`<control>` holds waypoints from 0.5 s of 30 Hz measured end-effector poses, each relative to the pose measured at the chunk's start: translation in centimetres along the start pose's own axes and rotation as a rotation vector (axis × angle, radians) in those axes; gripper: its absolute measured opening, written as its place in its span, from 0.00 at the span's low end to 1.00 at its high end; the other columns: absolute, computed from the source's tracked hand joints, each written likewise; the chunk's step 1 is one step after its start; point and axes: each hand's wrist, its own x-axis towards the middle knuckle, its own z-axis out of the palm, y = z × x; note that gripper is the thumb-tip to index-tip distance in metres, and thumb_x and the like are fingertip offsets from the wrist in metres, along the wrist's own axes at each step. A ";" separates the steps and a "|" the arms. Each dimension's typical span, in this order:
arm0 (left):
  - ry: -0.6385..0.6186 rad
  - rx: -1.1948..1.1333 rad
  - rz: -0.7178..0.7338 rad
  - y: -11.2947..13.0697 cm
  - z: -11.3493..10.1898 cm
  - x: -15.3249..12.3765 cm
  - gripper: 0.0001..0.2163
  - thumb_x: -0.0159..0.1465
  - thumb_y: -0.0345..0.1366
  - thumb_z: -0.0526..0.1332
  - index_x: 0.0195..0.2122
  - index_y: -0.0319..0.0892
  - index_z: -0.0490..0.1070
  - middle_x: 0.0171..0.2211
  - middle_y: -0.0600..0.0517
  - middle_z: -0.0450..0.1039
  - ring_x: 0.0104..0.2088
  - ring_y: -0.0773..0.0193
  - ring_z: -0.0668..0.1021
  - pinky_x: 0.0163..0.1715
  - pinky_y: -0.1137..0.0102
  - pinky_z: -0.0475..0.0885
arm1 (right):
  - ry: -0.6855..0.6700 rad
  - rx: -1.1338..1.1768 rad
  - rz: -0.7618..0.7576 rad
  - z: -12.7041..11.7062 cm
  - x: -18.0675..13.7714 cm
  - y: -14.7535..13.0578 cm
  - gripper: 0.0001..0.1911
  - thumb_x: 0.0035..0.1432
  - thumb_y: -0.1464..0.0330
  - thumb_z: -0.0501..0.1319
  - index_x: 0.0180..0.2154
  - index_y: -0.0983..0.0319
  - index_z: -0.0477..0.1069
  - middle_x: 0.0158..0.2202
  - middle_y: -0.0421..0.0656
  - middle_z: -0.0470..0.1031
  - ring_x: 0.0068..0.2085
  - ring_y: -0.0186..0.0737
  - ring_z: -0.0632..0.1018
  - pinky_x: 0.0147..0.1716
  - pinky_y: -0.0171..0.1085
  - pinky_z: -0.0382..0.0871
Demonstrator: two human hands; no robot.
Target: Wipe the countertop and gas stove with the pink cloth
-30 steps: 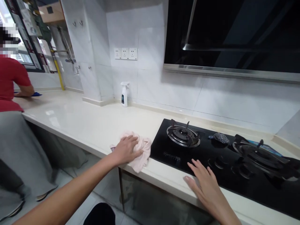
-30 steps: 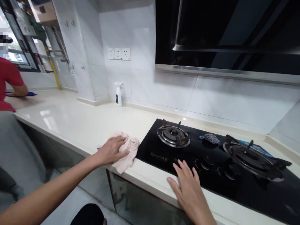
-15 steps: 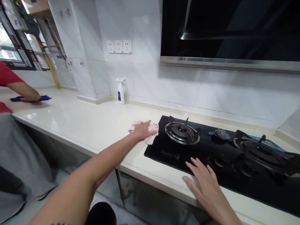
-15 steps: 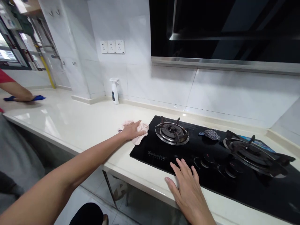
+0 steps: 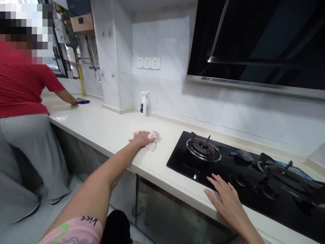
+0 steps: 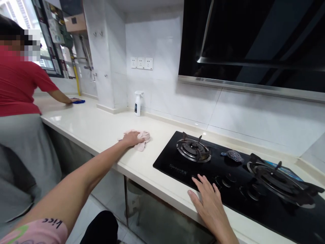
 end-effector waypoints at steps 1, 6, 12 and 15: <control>0.011 0.013 -0.041 -2.0 -0.7 -0.6 0.39 0.63 0.66 0.54 0.67 0.45 0.68 0.69 0.35 0.65 0.68 0.35 0.67 0.64 0.44 0.61 | 0.007 0.000 0.000 0.1 0.0 0.1 0.31 0.72 0.46 0.49 0.66 0.54 0.70 0.71 0.47 0.65 0.73 0.55 0.62 0.72 0.65 0.50; 0.052 0.078 -0.170 -9.2 -3.2 -5.1 0.39 0.64 0.66 0.52 0.66 0.42 0.70 0.69 0.34 0.65 0.67 0.34 0.68 0.62 0.45 0.64 | 0.006 -0.007 0.004 0.8 0.0 0.7 0.34 0.71 0.45 0.47 0.66 0.55 0.70 0.72 0.47 0.64 0.74 0.55 0.60 0.72 0.64 0.48; 0.108 0.127 -0.145 -8.5 -2.9 -9.9 0.36 0.65 0.64 0.53 0.65 0.43 0.71 0.67 0.37 0.68 0.66 0.39 0.71 0.62 0.50 0.66 | 0.007 -0.013 0.005 1.5 0.1 1.2 0.36 0.70 0.43 0.46 0.66 0.56 0.69 0.72 0.47 0.64 0.75 0.54 0.59 0.73 0.63 0.46; 0.122 0.111 -0.057 -5.4 -2.2 -11.8 0.34 0.66 0.62 0.55 0.64 0.44 0.72 0.67 0.38 0.70 0.66 0.40 0.71 0.64 0.52 0.65 | 0.009 -0.015 0.012 1.7 0.2 1.4 0.37 0.69 0.43 0.47 0.66 0.56 0.70 0.72 0.47 0.64 0.74 0.54 0.59 0.73 0.63 0.46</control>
